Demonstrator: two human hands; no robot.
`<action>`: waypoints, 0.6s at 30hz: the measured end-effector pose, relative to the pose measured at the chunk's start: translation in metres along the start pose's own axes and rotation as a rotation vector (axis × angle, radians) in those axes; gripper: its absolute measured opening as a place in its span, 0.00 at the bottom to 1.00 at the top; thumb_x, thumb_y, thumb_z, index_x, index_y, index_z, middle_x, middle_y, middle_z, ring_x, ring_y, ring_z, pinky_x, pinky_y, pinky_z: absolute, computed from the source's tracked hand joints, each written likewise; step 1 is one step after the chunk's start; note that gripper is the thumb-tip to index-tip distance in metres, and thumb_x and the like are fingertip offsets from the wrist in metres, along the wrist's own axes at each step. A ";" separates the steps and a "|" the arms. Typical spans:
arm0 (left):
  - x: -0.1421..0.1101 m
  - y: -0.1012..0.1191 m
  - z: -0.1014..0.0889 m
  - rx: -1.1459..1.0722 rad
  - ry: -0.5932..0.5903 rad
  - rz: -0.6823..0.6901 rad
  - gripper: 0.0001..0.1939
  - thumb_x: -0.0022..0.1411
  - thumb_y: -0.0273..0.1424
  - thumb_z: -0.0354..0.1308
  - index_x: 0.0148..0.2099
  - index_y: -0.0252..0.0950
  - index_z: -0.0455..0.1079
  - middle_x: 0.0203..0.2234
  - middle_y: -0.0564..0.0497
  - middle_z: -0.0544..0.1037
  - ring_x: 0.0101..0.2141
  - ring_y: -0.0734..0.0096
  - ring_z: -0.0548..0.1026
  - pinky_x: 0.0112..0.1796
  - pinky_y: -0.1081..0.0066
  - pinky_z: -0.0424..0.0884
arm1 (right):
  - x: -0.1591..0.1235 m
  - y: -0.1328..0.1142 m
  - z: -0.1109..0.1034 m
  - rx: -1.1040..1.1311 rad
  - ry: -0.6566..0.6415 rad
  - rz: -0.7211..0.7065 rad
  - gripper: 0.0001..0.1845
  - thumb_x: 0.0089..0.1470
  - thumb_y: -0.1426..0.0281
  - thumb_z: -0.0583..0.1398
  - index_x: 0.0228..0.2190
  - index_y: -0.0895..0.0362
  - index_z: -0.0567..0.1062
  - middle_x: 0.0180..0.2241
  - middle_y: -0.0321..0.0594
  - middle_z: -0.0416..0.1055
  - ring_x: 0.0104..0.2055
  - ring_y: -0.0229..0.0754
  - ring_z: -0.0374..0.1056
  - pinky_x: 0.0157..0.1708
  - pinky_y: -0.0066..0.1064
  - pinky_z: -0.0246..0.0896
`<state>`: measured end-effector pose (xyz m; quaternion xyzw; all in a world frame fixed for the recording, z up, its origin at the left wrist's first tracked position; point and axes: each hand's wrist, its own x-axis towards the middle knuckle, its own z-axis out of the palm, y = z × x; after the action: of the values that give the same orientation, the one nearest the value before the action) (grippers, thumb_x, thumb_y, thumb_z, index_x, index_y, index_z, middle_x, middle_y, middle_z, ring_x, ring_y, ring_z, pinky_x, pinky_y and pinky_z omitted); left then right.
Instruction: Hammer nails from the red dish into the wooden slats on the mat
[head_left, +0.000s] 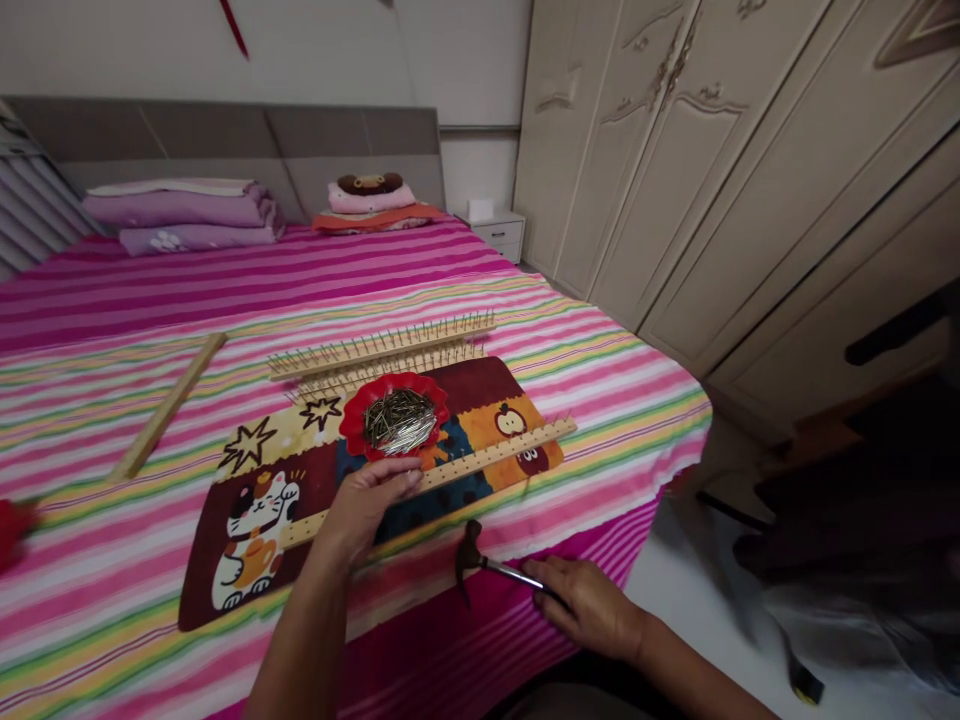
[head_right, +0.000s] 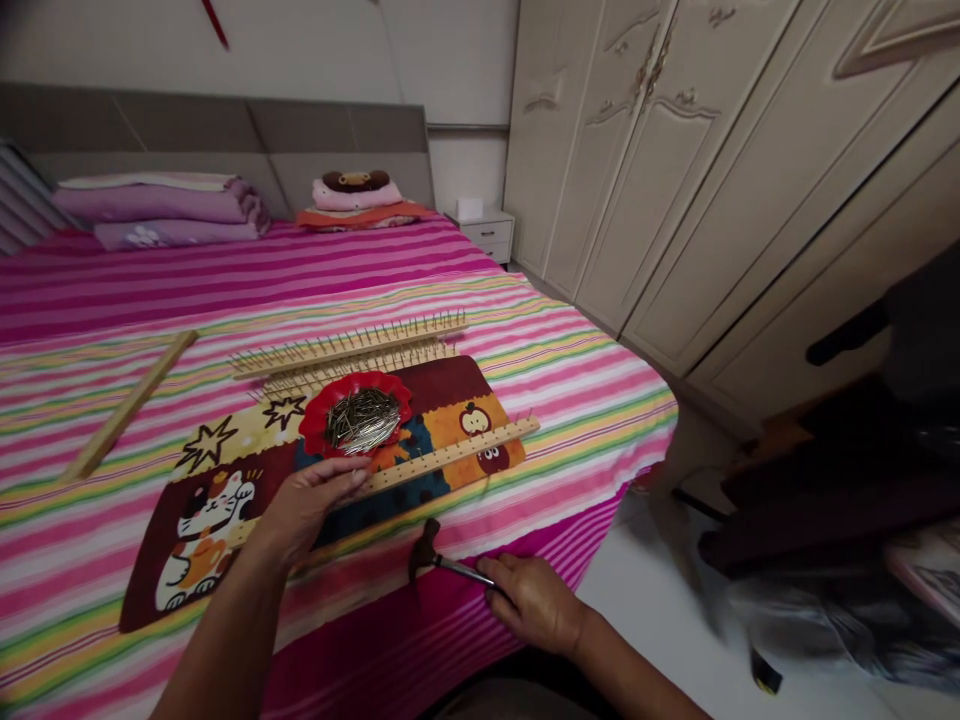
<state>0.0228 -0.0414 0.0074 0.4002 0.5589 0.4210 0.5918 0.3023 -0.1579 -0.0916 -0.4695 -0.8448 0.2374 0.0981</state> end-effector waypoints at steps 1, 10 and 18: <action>0.001 -0.004 0.004 0.009 0.022 0.022 0.20 0.34 0.38 0.69 0.32 0.35 0.78 0.25 0.50 0.79 0.27 0.73 0.73 0.34 0.71 0.70 | 0.000 0.000 0.000 0.000 -0.003 0.001 0.20 0.58 0.72 0.50 0.51 0.59 0.67 0.35 0.47 0.75 0.34 0.44 0.72 0.34 0.32 0.63; 0.021 -0.037 0.032 -0.030 0.193 0.133 0.20 0.38 0.40 0.65 0.35 0.33 0.76 0.23 0.52 0.78 0.26 0.73 0.73 0.29 0.73 0.70 | 0.000 -0.001 -0.003 -0.001 -0.018 0.005 0.20 0.58 0.71 0.50 0.51 0.58 0.67 0.35 0.46 0.75 0.34 0.45 0.71 0.33 0.32 0.63; 0.021 -0.035 0.038 0.199 0.206 0.127 0.19 0.45 0.40 0.60 0.38 0.34 0.76 0.18 0.55 0.74 0.17 0.78 0.64 0.19 0.76 0.61 | 0.000 -0.002 -0.006 0.002 -0.012 0.001 0.19 0.58 0.72 0.50 0.51 0.58 0.68 0.35 0.45 0.75 0.33 0.44 0.71 0.33 0.32 0.62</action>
<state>0.0631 -0.0331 -0.0305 0.4462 0.6290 0.4392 0.4609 0.3029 -0.1573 -0.0853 -0.4683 -0.8449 0.2412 0.0934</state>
